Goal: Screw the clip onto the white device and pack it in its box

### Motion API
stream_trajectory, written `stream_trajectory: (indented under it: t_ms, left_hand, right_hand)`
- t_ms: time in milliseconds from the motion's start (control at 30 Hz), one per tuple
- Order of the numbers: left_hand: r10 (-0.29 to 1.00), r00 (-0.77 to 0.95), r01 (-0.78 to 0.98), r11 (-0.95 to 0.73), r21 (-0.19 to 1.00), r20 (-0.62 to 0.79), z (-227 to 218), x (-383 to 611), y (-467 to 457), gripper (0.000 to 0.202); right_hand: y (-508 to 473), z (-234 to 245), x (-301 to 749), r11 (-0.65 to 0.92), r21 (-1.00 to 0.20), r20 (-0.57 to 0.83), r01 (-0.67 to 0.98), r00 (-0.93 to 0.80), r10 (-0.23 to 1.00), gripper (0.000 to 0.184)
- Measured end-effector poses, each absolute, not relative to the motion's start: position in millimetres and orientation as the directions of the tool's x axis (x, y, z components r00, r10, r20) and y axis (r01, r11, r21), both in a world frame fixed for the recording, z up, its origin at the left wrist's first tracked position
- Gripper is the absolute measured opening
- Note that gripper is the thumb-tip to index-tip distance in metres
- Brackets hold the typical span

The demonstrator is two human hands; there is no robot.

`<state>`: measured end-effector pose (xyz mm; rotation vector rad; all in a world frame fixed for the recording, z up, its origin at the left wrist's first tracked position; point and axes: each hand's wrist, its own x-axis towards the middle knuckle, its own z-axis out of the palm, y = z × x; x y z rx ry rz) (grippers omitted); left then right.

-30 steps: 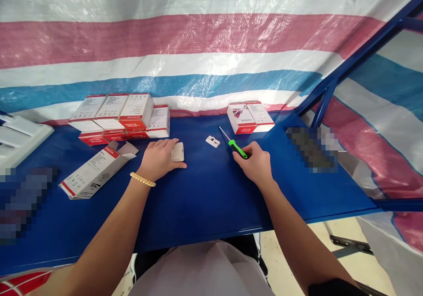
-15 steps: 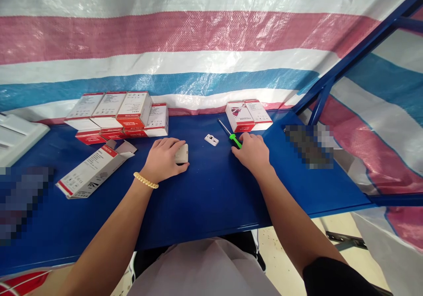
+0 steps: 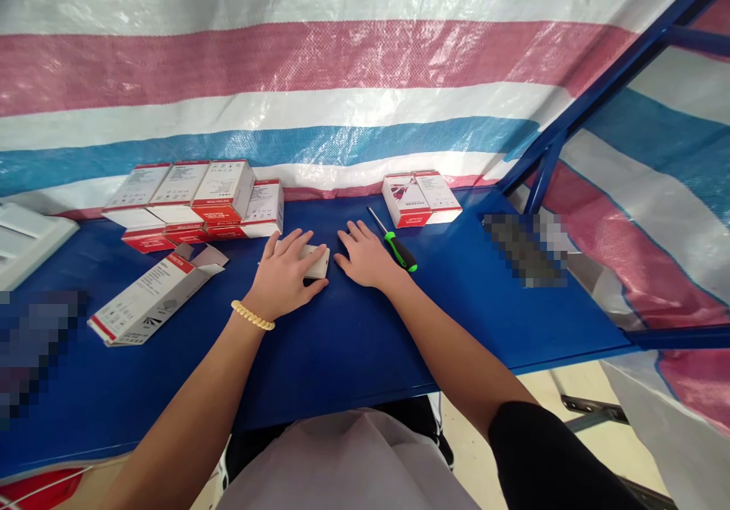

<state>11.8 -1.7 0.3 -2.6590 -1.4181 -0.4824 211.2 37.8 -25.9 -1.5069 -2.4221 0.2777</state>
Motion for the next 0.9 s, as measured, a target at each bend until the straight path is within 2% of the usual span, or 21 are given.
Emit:
stream_trajectory:
  t_ms: [100,233,433,533,633,800,900]
  left_hand:
    - [0.815,0.493,0.846,-0.530,0.050,0.305,3,14,-5,0.053]
    - [0.823,0.497,0.848,-0.528,0.047,0.277,4,15,-5,0.054]
    - [0.801,0.496,0.808,-0.567,0.161,0.335,-3,14,0,0.061]
    - [0.824,0.461,0.806,-0.544,0.234,0.329,-7,14,1,0.076]
    - [0.858,0.413,0.821,-0.496,0.284,0.305,-9,15,0,0.091]
    - [0.884,0.383,0.841,-0.454,0.294,0.269,-6,10,-1,0.070]
    - [0.901,0.368,0.836,-0.429,0.342,0.231,-6,4,2,0.071]
  right_hand:
    - [38,-35,213,0.442,-0.316,0.136,0.839,-0.421,0.897,0.055]
    - [39,-41,218,0.465,-0.341,0.222,0.817,-0.411,0.884,0.045]
    - [42,-40,220,0.457,-0.386,0.305,0.801,-0.357,0.883,0.043]
    - [34,-35,216,0.496,-0.483,0.340,0.722,-0.368,0.865,0.044]
    - [22,-30,209,0.564,-0.596,0.333,0.572,-0.463,0.822,0.047]
    - [14,-30,201,0.540,-0.559,0.232,0.630,-0.506,0.831,0.061]
    - [16,-32,201,0.563,-0.520,0.224,0.642,-0.533,0.816,0.073]
